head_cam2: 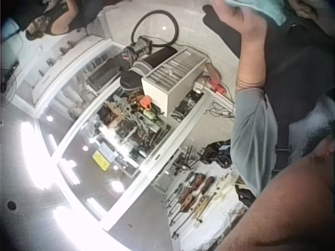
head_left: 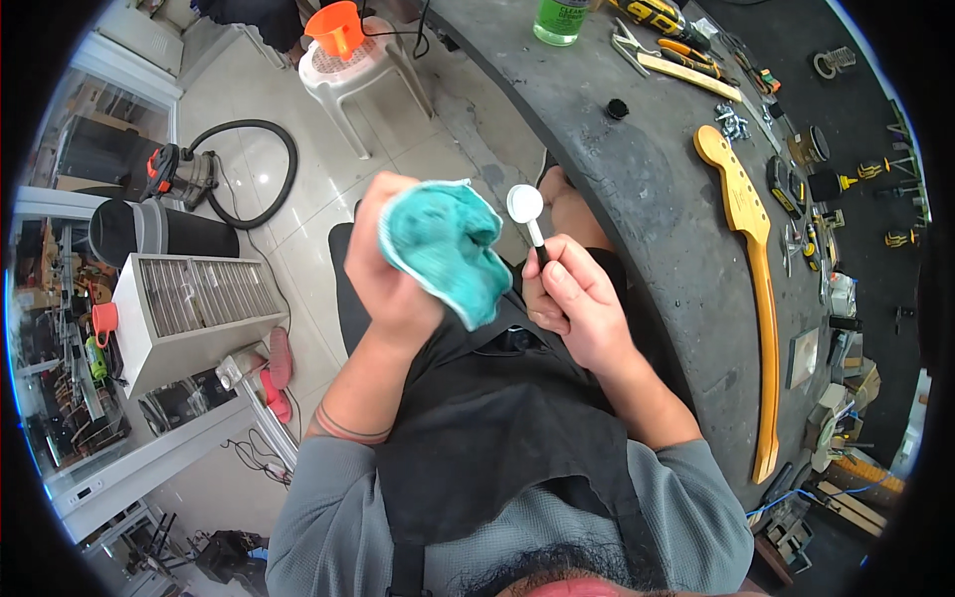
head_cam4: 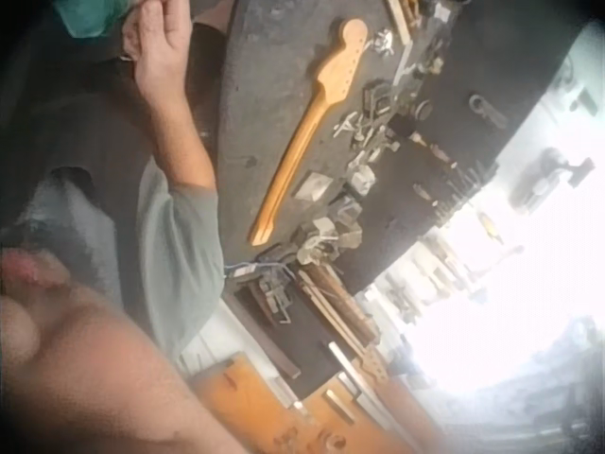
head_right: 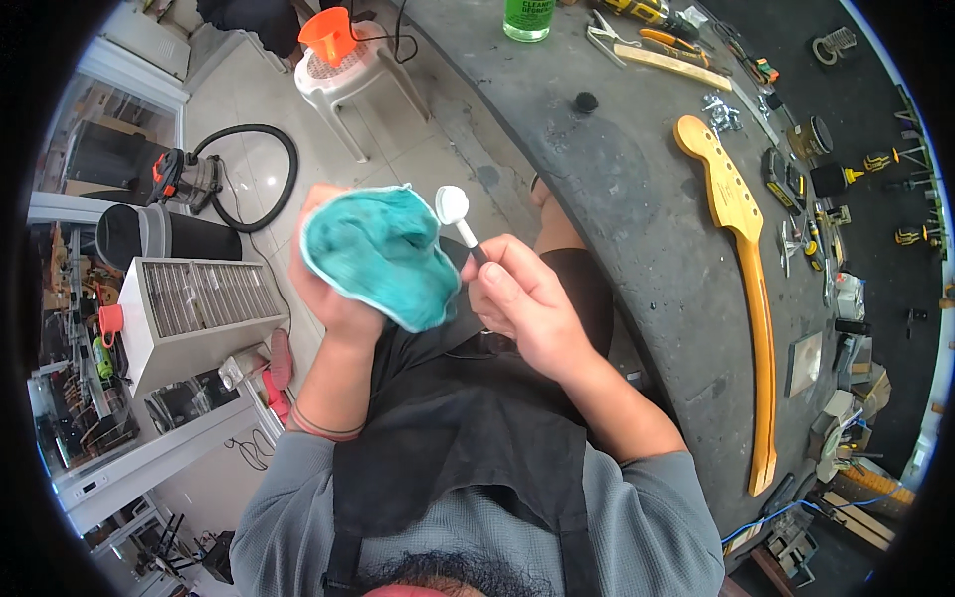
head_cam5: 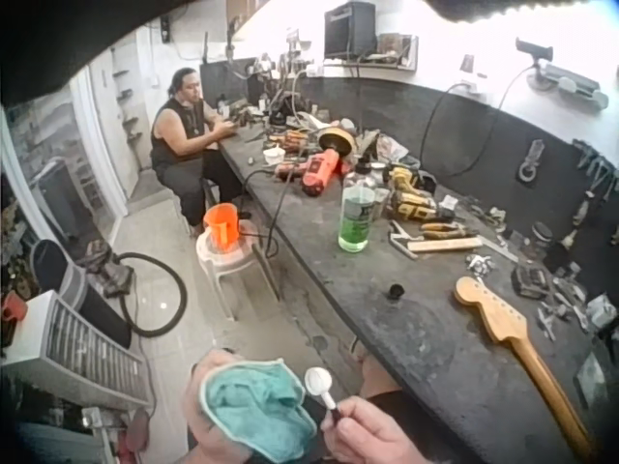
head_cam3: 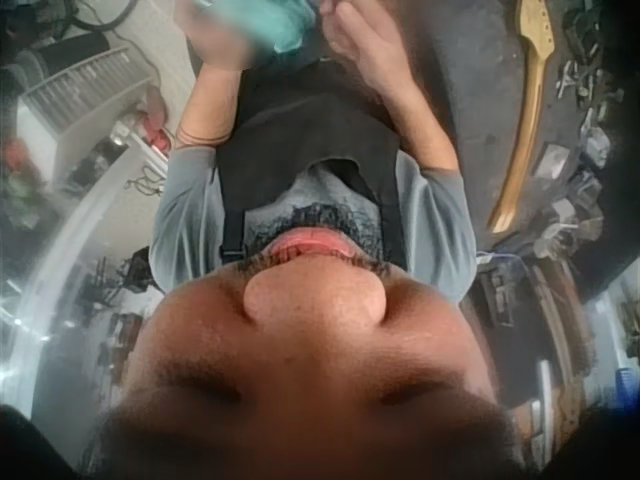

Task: The person washes a green cloth under a tap in a bathroom, then returns to a workshop to wipe small metal parts with the damp cloth. They handle a small white tool with a black handle, wiping it carefully.

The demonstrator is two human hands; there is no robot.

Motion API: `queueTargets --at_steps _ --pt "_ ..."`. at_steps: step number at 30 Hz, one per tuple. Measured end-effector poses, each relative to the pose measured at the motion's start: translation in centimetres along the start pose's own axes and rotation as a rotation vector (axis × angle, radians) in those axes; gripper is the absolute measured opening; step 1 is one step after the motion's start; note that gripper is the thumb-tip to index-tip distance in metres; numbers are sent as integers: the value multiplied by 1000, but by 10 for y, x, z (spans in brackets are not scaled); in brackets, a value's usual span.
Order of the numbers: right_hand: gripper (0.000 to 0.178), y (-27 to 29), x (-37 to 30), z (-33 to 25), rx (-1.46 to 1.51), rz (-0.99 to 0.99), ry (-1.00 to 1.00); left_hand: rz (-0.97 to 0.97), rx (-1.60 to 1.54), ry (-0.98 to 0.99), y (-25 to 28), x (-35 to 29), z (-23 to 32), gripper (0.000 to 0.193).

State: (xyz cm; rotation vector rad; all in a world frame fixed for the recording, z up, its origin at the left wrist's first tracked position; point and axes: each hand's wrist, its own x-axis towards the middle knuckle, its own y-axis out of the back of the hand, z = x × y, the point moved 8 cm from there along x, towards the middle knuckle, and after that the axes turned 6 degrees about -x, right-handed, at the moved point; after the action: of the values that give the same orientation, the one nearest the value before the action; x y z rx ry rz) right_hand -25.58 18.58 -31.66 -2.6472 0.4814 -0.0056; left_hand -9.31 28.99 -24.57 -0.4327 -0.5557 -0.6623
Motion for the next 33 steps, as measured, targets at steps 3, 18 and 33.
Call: queueTargets --at_steps 3,18,33 --pt "32 -2 1 -6 103 -60 -24 156 -295 385 5 -8 -25 23" --pt "20 8 -3 -34 -805 181 115 -297 -20 571 -18 -7 -40 19" --pt "24 170 77 -171 -1938 703 175 89 -893 758 11 -24 -127 49"
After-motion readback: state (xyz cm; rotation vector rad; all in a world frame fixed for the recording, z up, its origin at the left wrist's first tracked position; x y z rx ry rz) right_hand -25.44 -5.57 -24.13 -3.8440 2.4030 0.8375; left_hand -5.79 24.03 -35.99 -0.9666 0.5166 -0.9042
